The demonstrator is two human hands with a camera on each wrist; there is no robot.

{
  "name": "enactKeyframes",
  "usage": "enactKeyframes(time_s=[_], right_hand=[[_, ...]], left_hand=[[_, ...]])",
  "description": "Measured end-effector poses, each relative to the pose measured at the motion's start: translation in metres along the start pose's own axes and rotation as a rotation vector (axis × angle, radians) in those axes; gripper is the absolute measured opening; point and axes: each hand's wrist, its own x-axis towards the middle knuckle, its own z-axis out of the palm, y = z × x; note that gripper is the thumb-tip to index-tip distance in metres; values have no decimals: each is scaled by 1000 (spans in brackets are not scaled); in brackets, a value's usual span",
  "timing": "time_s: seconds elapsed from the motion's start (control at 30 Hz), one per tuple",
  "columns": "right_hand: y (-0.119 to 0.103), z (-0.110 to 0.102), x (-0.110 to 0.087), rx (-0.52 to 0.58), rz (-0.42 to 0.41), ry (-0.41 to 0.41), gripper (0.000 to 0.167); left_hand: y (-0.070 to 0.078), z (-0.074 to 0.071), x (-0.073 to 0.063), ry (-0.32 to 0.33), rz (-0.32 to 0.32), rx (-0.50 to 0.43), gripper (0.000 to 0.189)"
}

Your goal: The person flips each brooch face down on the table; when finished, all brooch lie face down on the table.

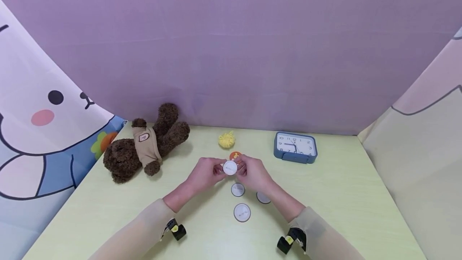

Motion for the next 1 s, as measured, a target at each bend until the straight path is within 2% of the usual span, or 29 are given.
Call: enactKeyframes(time_s=[0.23,0.37,0.5,0.63,0.73,0.83,1.0], right_hand=[[3,5,1,-75,1,-15,31],[4,7,1,-124,27,-15,28],[6,10,1,-167,19,-18,26],[8,10,2,-183,14,-36,27],[9,5,6,-179,47,-41,28],[11,-3,12,-169,88,-17,29],[17,-14,26,-165,102,13,34]], left_hand=[[-3,11,8,-49,13,120,9],[-1,16,12,-92,-18,224,18],[1,15,14,-128,-47,285,19],[1,9,17,-180,-78,254,21],[0,5,24,-215,-116,197,21],[-1,3,33,-185,-143,168,22],[0,3,49,-95,-186,117,39]])
